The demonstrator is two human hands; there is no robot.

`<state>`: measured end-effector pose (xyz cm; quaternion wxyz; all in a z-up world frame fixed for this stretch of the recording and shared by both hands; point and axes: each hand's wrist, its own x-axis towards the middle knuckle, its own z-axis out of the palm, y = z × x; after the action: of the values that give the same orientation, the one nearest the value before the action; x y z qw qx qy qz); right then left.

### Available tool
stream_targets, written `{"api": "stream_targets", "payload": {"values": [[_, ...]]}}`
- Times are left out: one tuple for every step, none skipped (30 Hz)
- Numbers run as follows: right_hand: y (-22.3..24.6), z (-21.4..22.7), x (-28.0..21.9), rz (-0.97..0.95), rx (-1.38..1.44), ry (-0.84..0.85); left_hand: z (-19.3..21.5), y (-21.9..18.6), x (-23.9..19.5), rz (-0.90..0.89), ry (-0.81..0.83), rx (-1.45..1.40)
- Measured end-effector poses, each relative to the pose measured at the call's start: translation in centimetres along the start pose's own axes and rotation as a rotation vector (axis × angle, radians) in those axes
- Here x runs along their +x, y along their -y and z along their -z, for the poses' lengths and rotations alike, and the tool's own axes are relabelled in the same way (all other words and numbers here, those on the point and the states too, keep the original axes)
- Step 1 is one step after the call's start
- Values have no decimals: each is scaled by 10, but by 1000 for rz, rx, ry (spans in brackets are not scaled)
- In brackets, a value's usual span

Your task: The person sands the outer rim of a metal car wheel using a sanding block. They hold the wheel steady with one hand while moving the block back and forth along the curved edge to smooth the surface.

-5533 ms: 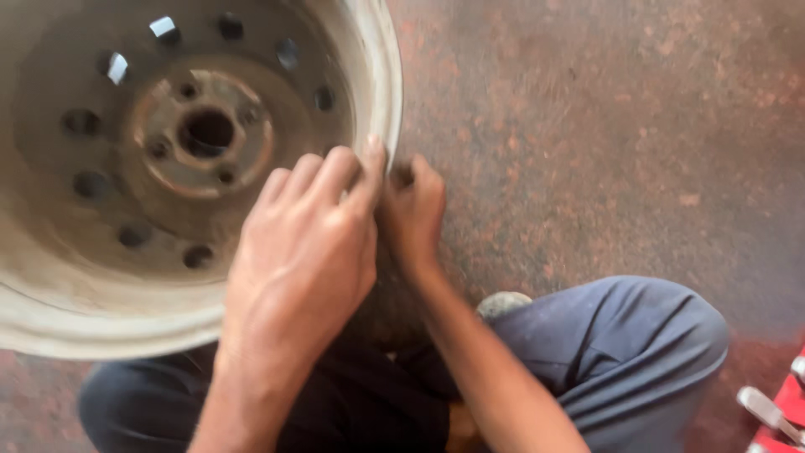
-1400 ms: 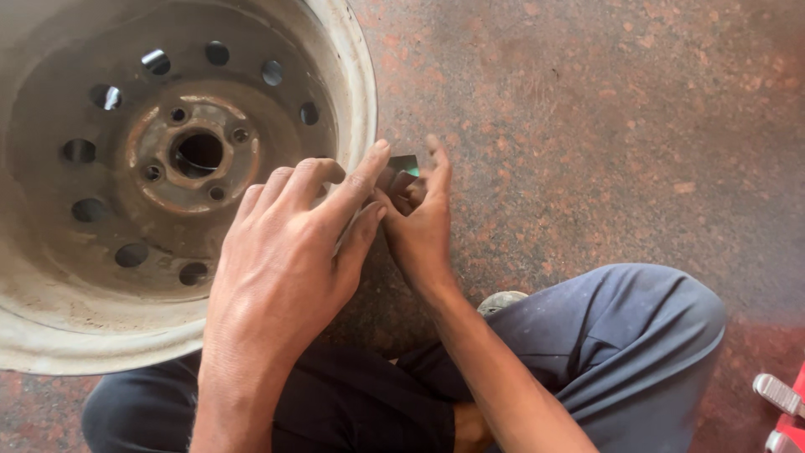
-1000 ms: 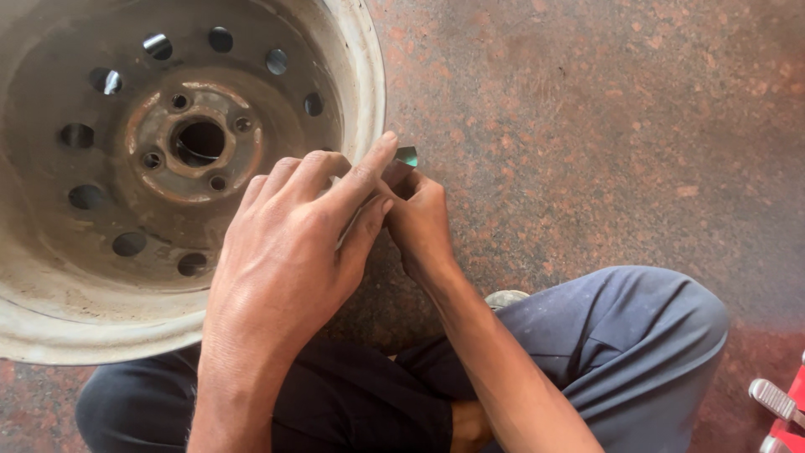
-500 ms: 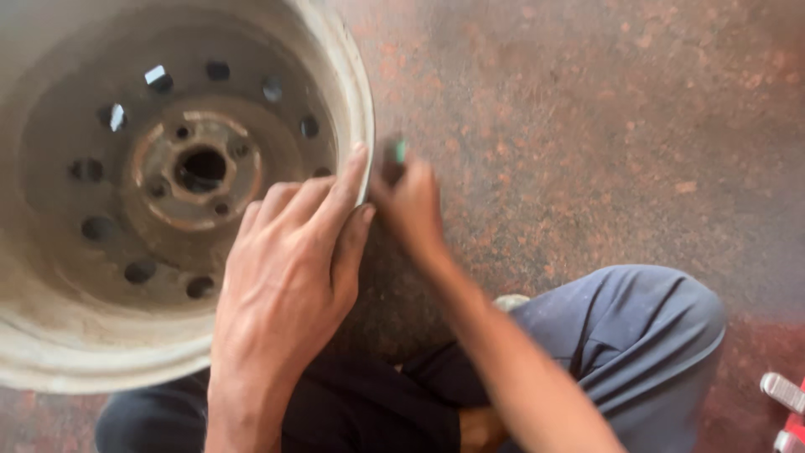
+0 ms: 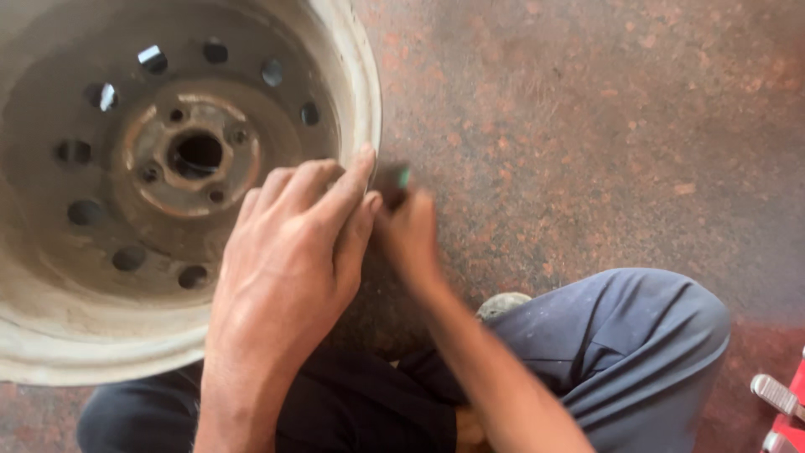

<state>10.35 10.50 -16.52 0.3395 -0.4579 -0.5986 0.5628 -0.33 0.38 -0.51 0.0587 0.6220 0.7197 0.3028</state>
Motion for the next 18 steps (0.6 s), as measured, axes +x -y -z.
{"api": "stream_targets", "payload": {"values": [[-5,0,1,24,68,3,1,1,-5,16,8,-16],[-8,0,-14,10,64,-4,3,-1,-11,32,16,-32],[-4,-5,-16,43,71,-18,5,-2,-7,21,8,-19],[2,-9,-17,76,77,-31,6,-6,-3,9,0,-7],[6,-11,-22,54,20,-40,7,-6,1,3,-4,2],[8,-13,-28,32,-37,-49,8,-3,5,-14,-19,15],[6,-10,-38,-16,-106,-58,6,-2,3,-17,-15,13],[2,-8,-28,-29,-79,-63,4,-2,0,-20,-10,11],[0,-6,-7,-39,-51,-63,3,-1,-4,-8,-15,-6],[-1,-4,1,-49,-22,-64,1,-1,-5,4,-19,-22],[-1,-5,-8,-45,-31,-49,4,-1,-6,14,-19,-26],[1,-4,-21,-41,-39,-34,8,-5,-9,20,-6,-22],[6,-5,-20,-1,-45,-28,9,-8,-4,2,-21,-13],[9,-7,-19,8,-69,-36,10,-7,2,-15,-35,-4],[6,-8,-29,-11,-101,-40,10,-6,2,-20,-30,2],[1,-9,-33,-29,-133,-43,9,-3,2,-24,-26,7],[-5,-6,-21,-22,-94,-44,5,-2,1,-25,-20,4],[-9,-3,3,-14,-55,-44,1,0,0,-17,-25,-11]]}}
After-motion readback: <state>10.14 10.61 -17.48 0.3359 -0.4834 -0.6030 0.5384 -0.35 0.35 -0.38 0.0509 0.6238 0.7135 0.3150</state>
